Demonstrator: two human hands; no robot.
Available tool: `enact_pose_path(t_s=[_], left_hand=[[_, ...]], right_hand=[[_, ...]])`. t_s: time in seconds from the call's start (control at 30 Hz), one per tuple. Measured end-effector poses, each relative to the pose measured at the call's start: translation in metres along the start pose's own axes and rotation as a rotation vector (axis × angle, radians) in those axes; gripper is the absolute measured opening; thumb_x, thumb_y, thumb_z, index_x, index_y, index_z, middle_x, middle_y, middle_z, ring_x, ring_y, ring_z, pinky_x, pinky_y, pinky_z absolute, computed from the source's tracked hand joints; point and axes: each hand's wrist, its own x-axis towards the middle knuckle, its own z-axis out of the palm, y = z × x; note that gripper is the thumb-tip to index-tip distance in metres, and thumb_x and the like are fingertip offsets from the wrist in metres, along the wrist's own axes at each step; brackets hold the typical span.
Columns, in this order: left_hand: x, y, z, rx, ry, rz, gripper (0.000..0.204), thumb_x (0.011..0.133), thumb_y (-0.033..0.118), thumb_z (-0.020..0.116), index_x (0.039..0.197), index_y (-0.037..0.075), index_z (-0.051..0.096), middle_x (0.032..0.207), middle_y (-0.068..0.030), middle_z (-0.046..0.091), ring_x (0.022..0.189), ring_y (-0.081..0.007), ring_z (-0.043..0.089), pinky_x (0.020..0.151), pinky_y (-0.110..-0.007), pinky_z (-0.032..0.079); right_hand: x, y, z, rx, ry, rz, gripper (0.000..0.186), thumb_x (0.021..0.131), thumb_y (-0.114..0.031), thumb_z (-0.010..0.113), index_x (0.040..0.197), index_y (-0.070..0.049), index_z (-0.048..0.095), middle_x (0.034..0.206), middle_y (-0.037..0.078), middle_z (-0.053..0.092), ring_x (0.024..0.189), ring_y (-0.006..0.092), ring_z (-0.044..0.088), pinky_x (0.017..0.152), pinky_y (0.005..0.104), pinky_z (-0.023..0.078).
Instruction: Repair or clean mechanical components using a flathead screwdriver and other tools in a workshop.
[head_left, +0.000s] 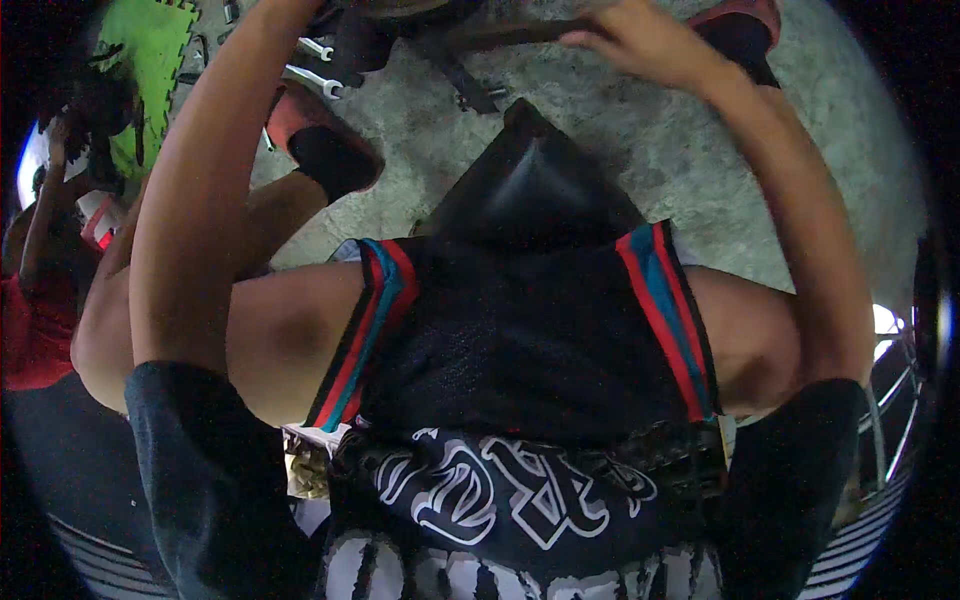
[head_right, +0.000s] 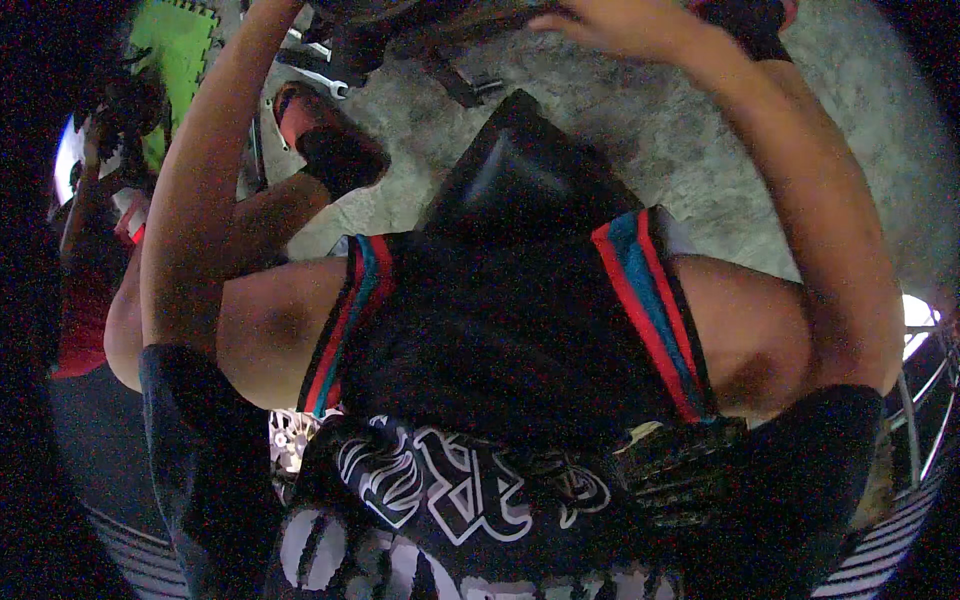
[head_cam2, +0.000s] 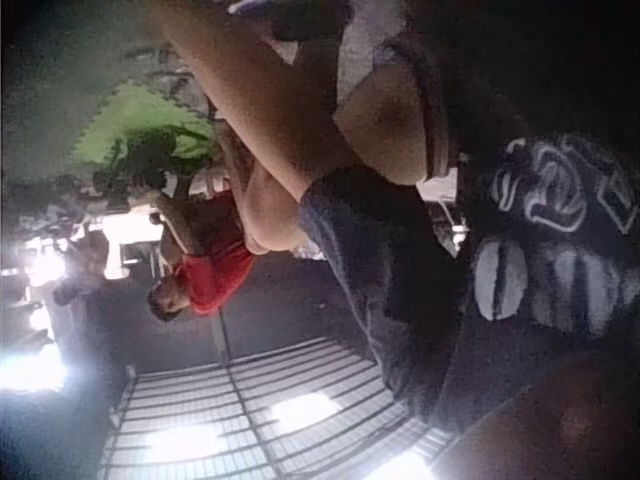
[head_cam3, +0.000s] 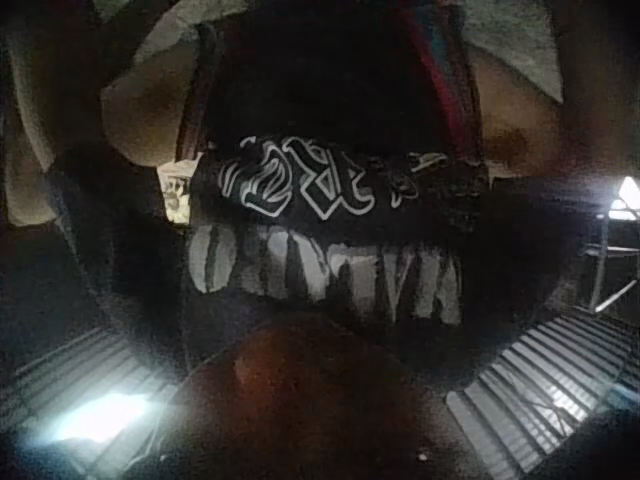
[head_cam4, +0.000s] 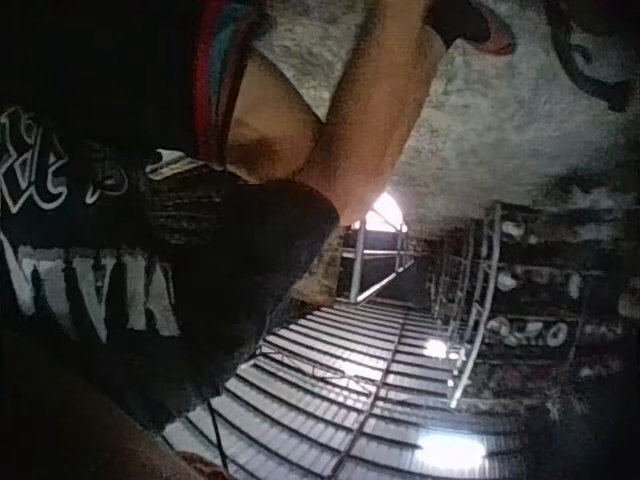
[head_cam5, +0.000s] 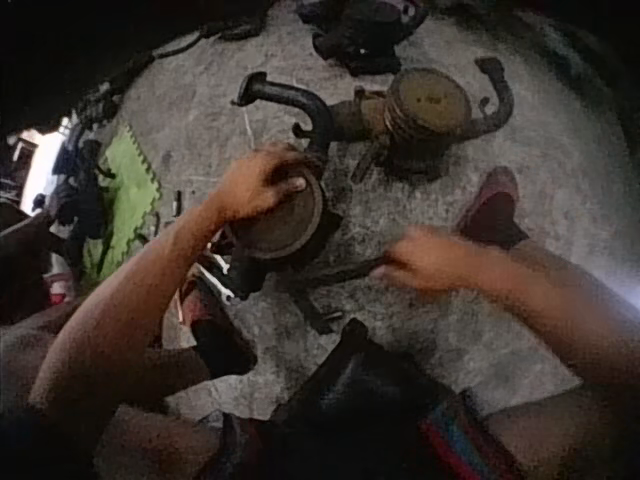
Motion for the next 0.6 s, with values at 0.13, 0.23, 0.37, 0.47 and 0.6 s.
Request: enact_pose_path(t_s=[0.13, 0.23, 0.37, 0.47, 0.6], left_hand=[[-0.008, 0.016, -0.01, -0.029, -0.005, -0.1, 0.042, 0.09, 0.032, 0.064, 0.126, 0.01, 0.064, 0.129, -0.017, 0.061, 0.123, -0.0381, 0.054, 0.105, -0.045, 0.041], [-0.007, 0.018, -0.01, -0.064, 0.042, -0.1, 0.044, 0.09, 0.033, 0.066, 0.126, 0.008, 0.064, 0.132, -0.016, 0.06, 0.125, -0.037, 0.054, 0.105, -0.044, 0.042], [-0.007, 0.008, -0.001, 0.028, 0.091, -0.111, 0.046, 0.087, 0.035, 0.067, 0.123, 0.006, 0.065, 0.133, -0.0166, 0.06, 0.124, -0.0367, 0.056, 0.103, -0.044, 0.043], [-0.009, 0.005, 0.007, 0.033, 0.153, -0.125, 0.048, 0.085, 0.036, 0.069, 0.121, 0.005, 0.066, 0.132, -0.0174, 0.06, 0.122, -0.037, 0.057, 0.102, -0.044, 0.044], [-0.006, 0.0, 0.002, 0.028, 0.077, -0.097, 0.05, 0.081, 0.035, 0.069, 0.12, 0.005, 0.067, 0.131, -0.0182, 0.061, 0.117, -0.0396, 0.058, 0.101, -0.045, 0.045]], right_hand=[[0.029, -0.053, 0.053, 0.035, 0.306, -0.206, 0.039, 0.099, -0.033, 0.053, 0.097, 0.004, 0.065, 0.077, 0.025, 0.062, 0.07, 0.0434, 0.063, 0.065, 0.05, 0.053], [0.047, -0.083, 0.036, 0.014, 0.292, -0.177, 0.037, 0.098, -0.03, 0.055, 0.09, 0.005, 0.064, 0.076, 0.025, 0.062, 0.068, 0.0412, 0.063, 0.063, 0.0488, 0.053], [0.064, -0.088, 0.034, -0.01, 0.5, -0.194, 0.039, 0.096, -0.03, 0.057, 0.081, 0.005, 0.064, 0.073, 0.024, 0.062, 0.069, 0.0391, 0.064, 0.06, 0.0485, 0.052], [0.062, -0.088, 0.034, -0.006, 0.396, -0.116, 0.04, 0.094, -0.03, 0.061, 0.075, 0.004, 0.064, 0.069, 0.023, 0.061, 0.065, 0.0386, 0.063, 0.058, 0.0484, 0.051], [0.041, -0.061, 0.028, -0.076, 0.375, 0.006, 0.044, 0.094, -0.032, 0.061, 0.07, 0.004, 0.063, 0.063, 0.024, 0.059, 0.059, 0.0396, 0.061, 0.057, 0.0488, 0.05]])
